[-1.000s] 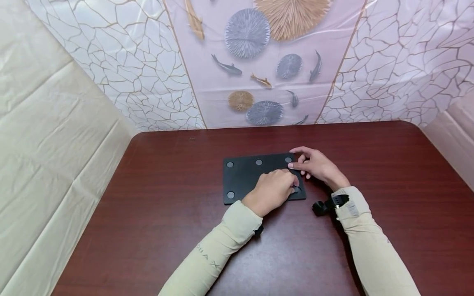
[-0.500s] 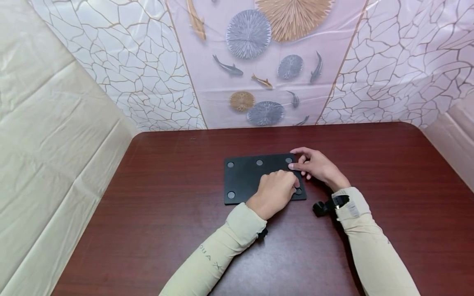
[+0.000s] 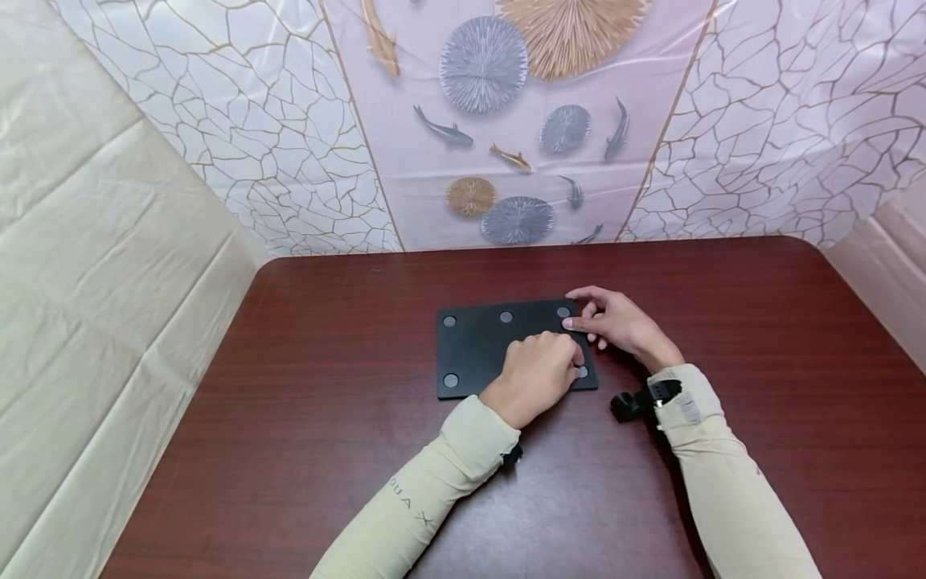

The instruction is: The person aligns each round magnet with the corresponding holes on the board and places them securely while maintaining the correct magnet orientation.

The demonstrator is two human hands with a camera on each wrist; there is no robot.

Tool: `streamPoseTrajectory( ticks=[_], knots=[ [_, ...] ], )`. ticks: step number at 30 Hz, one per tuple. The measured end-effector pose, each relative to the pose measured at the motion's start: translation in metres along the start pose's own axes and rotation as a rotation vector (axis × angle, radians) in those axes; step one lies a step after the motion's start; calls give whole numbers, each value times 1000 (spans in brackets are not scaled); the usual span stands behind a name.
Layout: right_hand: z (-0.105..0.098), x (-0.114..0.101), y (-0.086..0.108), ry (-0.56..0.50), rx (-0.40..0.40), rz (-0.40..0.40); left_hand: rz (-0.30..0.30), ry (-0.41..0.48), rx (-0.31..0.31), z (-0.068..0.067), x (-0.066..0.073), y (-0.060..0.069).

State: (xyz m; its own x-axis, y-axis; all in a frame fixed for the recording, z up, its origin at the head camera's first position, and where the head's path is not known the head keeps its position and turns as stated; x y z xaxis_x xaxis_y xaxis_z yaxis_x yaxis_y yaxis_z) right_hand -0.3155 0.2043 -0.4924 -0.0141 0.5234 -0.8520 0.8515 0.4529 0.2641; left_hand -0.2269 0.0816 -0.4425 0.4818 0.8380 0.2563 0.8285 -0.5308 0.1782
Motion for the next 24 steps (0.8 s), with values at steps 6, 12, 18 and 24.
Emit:
streamPoseTrajectory(
  ticks=[6,12,18,24],
  knots=[
    [-1,0,0,1,-9,20,-13,18,-11,0,-2,-1],
    [0,3,3,-7,-10,39,-22,60,-23,-2,-8,-2],
    [1,4,2,-6,-19,24,-35,132,-39,-12,-21,-1],
    [-1,3,0,-3,-12,22,-36,217,-47,-25,-40,1]
  ],
)
Point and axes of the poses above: each hand's wrist, its own y-axis away from the middle knuckle, its own z-axis out of the palm, x = y × z, the point moved 8 cm from there along -y, towards the middle knuckle, and after that the axes turned 12 degrees about -x, right-handed, at the moved point
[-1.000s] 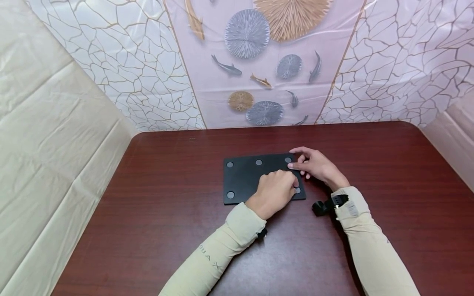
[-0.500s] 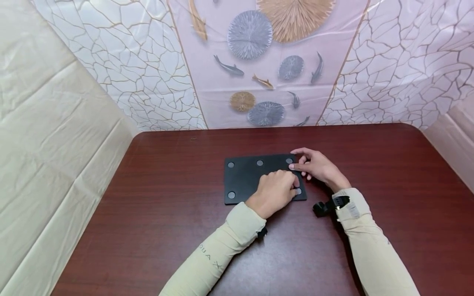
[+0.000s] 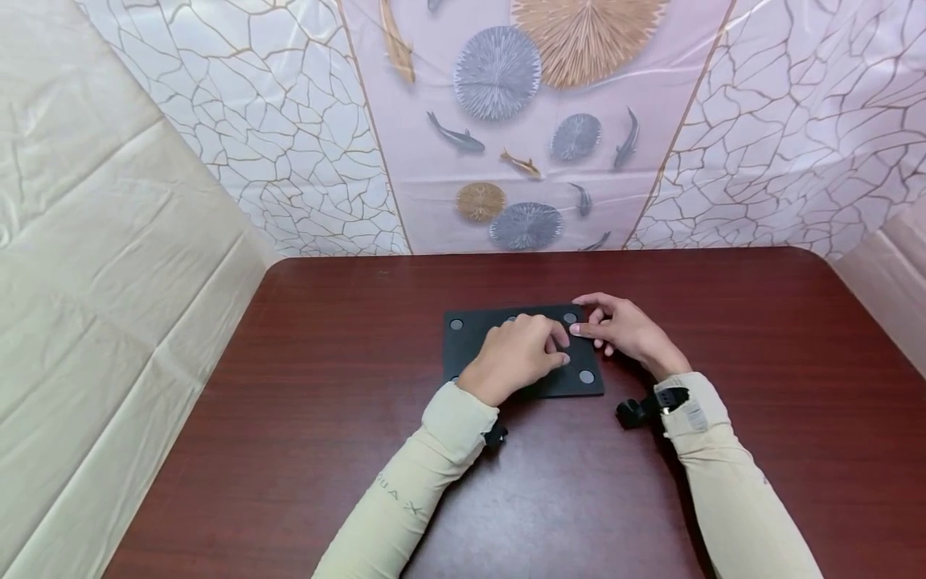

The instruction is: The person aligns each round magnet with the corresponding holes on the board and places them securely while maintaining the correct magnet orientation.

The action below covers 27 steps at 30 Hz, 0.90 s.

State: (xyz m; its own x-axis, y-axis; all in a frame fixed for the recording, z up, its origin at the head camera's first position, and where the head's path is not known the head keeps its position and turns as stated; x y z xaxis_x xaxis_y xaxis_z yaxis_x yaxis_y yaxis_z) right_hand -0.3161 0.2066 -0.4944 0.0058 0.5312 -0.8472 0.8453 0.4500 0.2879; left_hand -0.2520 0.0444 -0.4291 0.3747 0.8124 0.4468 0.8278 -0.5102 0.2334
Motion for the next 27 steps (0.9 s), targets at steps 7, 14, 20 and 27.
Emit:
streamPoseTrajectory(
  ticks=[7,14,20,27],
  knots=[
    [2,2,4,-44,-5,-6,-58,55,17,-19,-24,4],
    [2,0,4,-43,-1,-12,-108,71,-1,-29,-48,11],
    [2,-1,3,-41,-1,-20,-158,98,24,-37,-69,16],
    [1,-2,2,-37,3,-24,-231,104,14,-40,-94,18]
  ],
)
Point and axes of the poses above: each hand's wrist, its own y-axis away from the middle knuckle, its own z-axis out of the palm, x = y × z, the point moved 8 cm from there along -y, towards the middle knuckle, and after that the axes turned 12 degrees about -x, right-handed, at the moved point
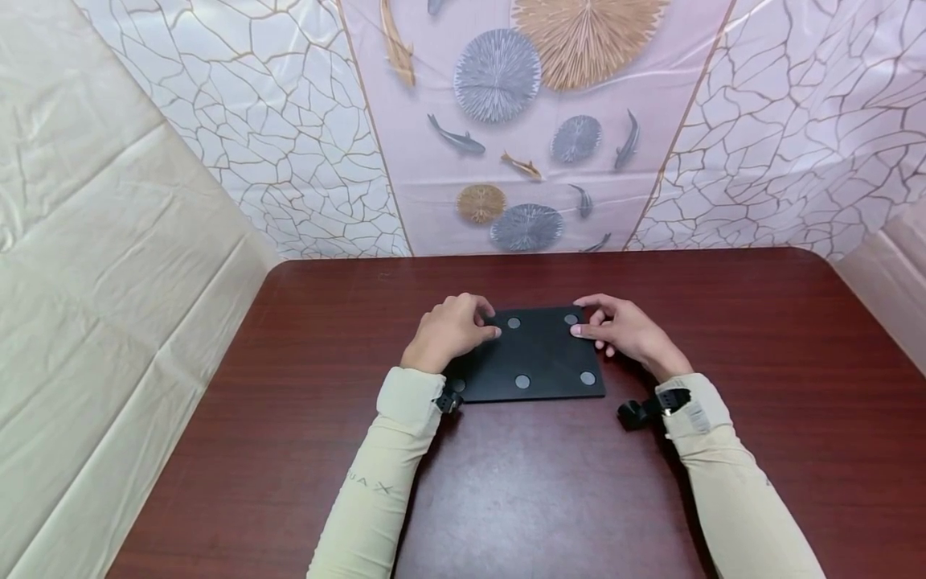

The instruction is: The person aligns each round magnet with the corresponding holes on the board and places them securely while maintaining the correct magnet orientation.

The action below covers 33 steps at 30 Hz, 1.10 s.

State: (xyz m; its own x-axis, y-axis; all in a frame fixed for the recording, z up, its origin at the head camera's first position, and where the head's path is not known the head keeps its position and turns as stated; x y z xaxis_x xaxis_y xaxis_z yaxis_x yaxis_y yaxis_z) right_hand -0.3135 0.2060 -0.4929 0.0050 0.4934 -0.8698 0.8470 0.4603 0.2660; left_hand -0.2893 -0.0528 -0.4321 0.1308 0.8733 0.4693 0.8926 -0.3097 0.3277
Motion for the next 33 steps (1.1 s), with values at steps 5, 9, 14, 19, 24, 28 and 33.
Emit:
streamPoseTrajectory(
  ticks=[5,9,14,19,24,28,33],
  knots=[
    [0,0,0,3,-1,4,-33,27,19,-2,-14,-4],
    [-1,2,1,14,1,15,-54,47,35,-3,-24,-6],
    [-1,1,1,16,-1,15,-83,62,37,-4,-35,-5],
    [-1,0,0,0,-4,9,-82,83,7,-4,-43,-3],
    [-1,1,0,-4,-8,5,-133,126,-41,-5,-59,-2],
    [-1,0,0,-1,-6,0,-181,133,-87,-4,-66,-2],
    [-1,0,1,-6,-3,-9,-163,130,-98,-3,-65,-4]
  ],
)
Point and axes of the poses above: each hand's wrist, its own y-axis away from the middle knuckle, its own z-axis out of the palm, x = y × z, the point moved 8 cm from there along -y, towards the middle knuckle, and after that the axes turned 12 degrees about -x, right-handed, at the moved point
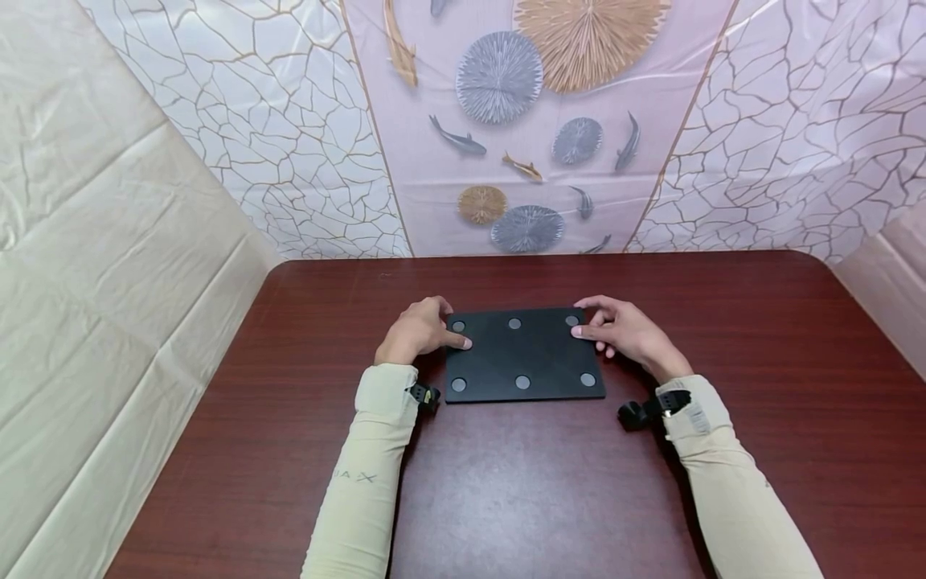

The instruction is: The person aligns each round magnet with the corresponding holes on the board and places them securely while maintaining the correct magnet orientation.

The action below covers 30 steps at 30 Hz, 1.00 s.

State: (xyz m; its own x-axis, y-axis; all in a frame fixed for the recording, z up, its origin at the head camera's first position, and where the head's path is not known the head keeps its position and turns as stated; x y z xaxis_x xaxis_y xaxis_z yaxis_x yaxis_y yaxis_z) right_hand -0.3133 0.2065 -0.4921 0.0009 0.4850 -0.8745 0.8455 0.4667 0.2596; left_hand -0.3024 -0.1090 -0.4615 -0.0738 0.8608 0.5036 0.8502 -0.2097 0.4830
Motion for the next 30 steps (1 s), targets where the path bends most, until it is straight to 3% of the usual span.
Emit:
streamPoseTrajectory(
  ticks=[17,30],
  knots=[
    [1,3,2,-28,28,23,73,52,0,5,-1,-5],
    [-2,3,1,-5,51,34,102,0,-31,5,2,-6]
  ],
)
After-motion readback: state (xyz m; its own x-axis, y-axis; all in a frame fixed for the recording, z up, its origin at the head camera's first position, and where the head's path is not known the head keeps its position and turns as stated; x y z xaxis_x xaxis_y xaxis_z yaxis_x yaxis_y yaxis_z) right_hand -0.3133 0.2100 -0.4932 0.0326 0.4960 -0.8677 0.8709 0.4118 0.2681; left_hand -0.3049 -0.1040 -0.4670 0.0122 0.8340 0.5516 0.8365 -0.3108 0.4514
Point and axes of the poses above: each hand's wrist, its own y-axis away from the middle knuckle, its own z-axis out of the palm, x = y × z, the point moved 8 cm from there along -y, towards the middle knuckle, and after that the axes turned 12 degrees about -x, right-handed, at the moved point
